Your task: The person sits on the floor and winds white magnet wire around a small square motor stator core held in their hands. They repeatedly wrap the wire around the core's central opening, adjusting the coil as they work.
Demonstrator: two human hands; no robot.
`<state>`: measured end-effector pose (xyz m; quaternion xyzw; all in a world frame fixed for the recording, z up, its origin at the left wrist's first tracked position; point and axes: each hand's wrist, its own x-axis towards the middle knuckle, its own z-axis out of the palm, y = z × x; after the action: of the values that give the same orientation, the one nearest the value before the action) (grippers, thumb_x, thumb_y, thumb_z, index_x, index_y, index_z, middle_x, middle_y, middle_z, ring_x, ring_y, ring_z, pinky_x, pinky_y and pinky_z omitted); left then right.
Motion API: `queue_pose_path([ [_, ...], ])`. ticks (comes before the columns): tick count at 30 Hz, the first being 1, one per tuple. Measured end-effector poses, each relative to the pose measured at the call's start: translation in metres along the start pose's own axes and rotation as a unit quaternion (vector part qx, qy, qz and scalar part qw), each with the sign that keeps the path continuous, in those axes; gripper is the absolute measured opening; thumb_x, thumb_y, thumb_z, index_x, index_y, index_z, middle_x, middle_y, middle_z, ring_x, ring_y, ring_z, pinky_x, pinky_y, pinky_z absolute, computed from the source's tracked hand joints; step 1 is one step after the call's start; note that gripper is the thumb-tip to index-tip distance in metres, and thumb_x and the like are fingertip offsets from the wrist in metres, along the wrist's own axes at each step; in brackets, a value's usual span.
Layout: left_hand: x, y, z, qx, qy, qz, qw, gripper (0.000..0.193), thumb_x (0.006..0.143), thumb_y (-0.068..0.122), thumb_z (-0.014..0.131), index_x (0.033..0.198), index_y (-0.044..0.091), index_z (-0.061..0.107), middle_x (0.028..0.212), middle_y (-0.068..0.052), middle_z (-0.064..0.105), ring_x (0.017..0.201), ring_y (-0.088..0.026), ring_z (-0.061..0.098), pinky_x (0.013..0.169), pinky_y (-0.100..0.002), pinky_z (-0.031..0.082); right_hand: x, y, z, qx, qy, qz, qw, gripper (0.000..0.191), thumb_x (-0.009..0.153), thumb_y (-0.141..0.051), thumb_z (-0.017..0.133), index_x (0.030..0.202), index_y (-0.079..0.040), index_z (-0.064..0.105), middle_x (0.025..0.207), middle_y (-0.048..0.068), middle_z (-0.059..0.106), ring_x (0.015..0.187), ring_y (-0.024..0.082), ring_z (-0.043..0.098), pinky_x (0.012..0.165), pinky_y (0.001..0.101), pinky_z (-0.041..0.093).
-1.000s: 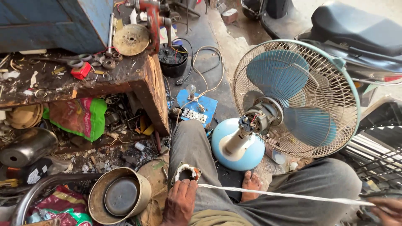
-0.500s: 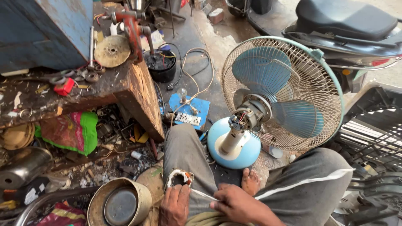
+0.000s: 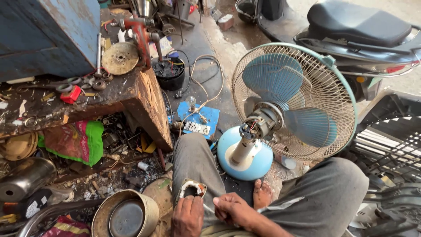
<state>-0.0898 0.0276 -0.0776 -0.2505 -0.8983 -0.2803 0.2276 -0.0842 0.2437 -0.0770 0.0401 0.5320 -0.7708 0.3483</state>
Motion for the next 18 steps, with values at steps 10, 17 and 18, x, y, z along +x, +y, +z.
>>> queue_pose_path([
  [10,-0.007,-0.027,-0.004,0.049,-0.216,-0.056,0.974,0.034,0.076,-0.003,0.074,0.109,-0.002,0.069,0.12,-0.023,0.065,0.096,-0.037,0.064,0.08,-0.048,0.055,-0.017,-0.032,0.016,0.028,-0.036,0.021,0.999,0.041,0.106,-0.034,0.057,0.079,-0.006,0.064,0.074,0.006,0.067,0.047,0.009,0.046,0.045,0.0233,0.035],
  [17,0.007,-0.06,-0.025,-0.01,-0.19,0.044,0.981,0.04,0.074,-0.005,0.062,0.113,-0.004,0.07,0.121,-0.02,0.067,0.091,-0.033,0.063,0.079,-0.043,0.057,-0.033,-0.057,0.038,-0.192,-0.109,-0.118,0.968,0.037,0.111,-0.032,0.059,0.094,0.0,0.066,0.088,0.002,0.065,0.082,0.011,0.058,0.073,0.0253,0.047],
  [18,0.008,-0.063,-0.026,-0.014,-0.197,0.051,0.979,0.039,0.076,-0.004,0.063,0.114,-0.004,0.069,0.121,-0.02,0.067,0.092,-0.033,0.063,0.081,-0.043,0.057,-0.032,-0.054,0.043,-0.218,-0.098,-0.095,0.966,0.036,0.11,-0.031,0.061,0.093,0.001,0.066,0.086,0.004,0.063,0.08,0.012,0.058,0.071,0.027,0.047],
])
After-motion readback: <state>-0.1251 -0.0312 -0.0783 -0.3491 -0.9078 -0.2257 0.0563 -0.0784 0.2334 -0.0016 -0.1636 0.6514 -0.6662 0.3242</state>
